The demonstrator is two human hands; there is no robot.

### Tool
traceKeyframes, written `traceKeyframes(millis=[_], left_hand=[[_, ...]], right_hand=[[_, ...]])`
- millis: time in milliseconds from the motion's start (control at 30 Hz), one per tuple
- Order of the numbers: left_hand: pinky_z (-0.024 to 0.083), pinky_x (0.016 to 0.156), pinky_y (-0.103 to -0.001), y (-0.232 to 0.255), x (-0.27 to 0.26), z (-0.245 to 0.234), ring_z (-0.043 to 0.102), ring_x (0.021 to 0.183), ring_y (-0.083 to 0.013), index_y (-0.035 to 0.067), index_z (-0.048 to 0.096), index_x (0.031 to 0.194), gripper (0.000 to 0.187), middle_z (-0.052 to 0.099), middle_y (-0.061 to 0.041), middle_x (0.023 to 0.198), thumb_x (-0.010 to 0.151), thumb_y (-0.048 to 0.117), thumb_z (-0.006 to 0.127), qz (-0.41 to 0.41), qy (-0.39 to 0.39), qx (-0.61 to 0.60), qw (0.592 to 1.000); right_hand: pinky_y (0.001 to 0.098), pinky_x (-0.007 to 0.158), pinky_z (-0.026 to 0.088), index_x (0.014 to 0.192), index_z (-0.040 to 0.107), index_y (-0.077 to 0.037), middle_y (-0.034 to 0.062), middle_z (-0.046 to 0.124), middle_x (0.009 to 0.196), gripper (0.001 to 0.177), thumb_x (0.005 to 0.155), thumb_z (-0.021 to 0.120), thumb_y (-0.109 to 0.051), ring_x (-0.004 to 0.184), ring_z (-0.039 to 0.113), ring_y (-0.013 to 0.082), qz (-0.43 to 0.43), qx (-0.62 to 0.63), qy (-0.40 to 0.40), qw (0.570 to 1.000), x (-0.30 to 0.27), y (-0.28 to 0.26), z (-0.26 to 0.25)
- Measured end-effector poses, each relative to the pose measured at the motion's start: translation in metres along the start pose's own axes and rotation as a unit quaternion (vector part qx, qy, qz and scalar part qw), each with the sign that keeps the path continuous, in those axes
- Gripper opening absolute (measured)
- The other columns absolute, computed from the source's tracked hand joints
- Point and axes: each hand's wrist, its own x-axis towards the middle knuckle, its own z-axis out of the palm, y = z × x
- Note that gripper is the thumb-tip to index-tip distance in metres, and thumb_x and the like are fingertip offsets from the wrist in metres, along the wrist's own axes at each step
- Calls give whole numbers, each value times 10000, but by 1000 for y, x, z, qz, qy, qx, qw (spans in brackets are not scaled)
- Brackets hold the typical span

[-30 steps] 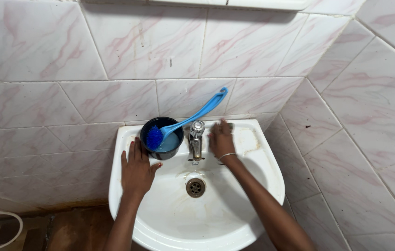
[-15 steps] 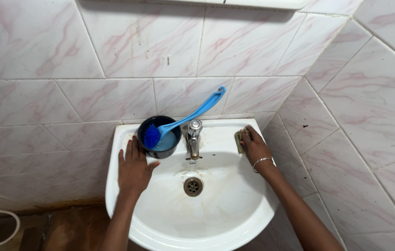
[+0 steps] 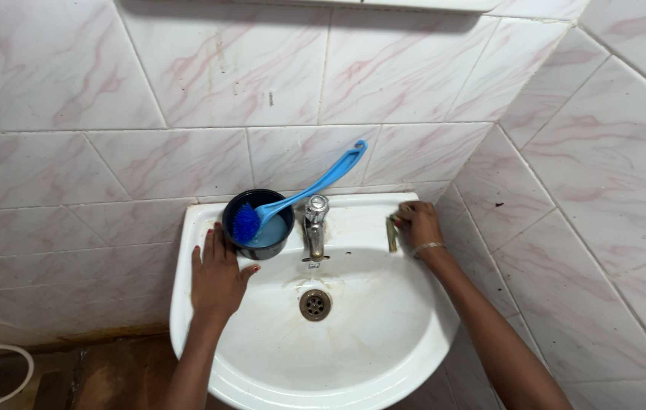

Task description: The person scrubs a white bathroom sink with a cloth, focusing on the basin and drain area. They repeatedly wipe the surface and occasionally rinse the cloth under the faucet.

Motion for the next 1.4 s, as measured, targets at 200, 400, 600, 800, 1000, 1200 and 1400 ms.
traceKeyframes(millis=[200, 400, 600, 800, 1000, 1200, 1400], left_hand=[[288, 1174, -524, 0, -2, 2, 265, 1514, -316, -35, 356, 1517, 928, 275, -194, 1640, 879, 593, 601, 2, 16, -3, 1000], [293, 1171, -526, 0, -2, 3, 265, 1512, -320, -40, 355, 1516, 934, 278, -199, 1637, 877, 593, 606, 5, 14, 11, 1000], [283, 1171, -520, 1, 0, 0, 247, 1516, -317, -33, 338, 1523, 941, 256, -197, 1642, 876, 595, 606, 0, -6, 7, 1000], [275, 1180, -516, 1, -1, -1, 246, 1517, -313, -29, 334, 1525, 936, 259, -189, 1641, 885, 605, 591, -3, -4, 9, 1000], [277, 1177, -512, 2, -1, 0, 248, 1514, -308, -28, 323, 1534, 953, 251, -189, 1646, 884, 619, 581, -4, -13, 16, 1000], [281, 1179, -503, 1, 0, 0, 241, 1518, -303, -24, 316, 1537, 953, 243, -183, 1649, 889, 626, 574, -5, -18, 29, 999], [274, 1181, -499, 4, -1, -4, 231, 1518, -301, -23, 303, 1537, 965, 244, -172, 1644, 880, 628, 580, -9, -13, 24, 1000]], right_hand=[[415, 924, 509, 947, 818, -79, 120, 697, 1069, 163, 799, 765, -38, 1022, 607, 330, 37, -9, -15, 999, -8, -8, -6], [393, 952, 525, 967, 821, -87, 88, 721, 1097, 211, 789, 763, 10, 1034, 623, 303, -4, 24, -21, 999, -54, -26, -24], [392, 934, 525, 896, 828, -85, 87, 735, 1097, 213, 715, 787, 19, 1075, 621, 316, -60, 22, -83, 995, -71, -43, -30], [396, 907, 556, 989, 792, -63, 102, 724, 1114, 192, 808, 762, -8, 1001, 687, 294, 48, 74, -53, 995, -23, -14, -23], [417, 881, 547, 967, 787, -37, 123, 722, 1065, 108, 860, 771, -38, 983, 663, 328, 77, 7, 14, 997, -41, -48, -16], [399, 856, 551, 992, 778, -43, 108, 721, 1045, 180, 818, 754, -5, 968, 663, 304, 12, 64, -37, 997, -61, -84, -51], [383, 862, 550, 1027, 771, -34, 116, 709, 1086, 210, 828, 735, 23, 1017, 664, 300, -59, 107, 5, 993, -20, -105, -82]])
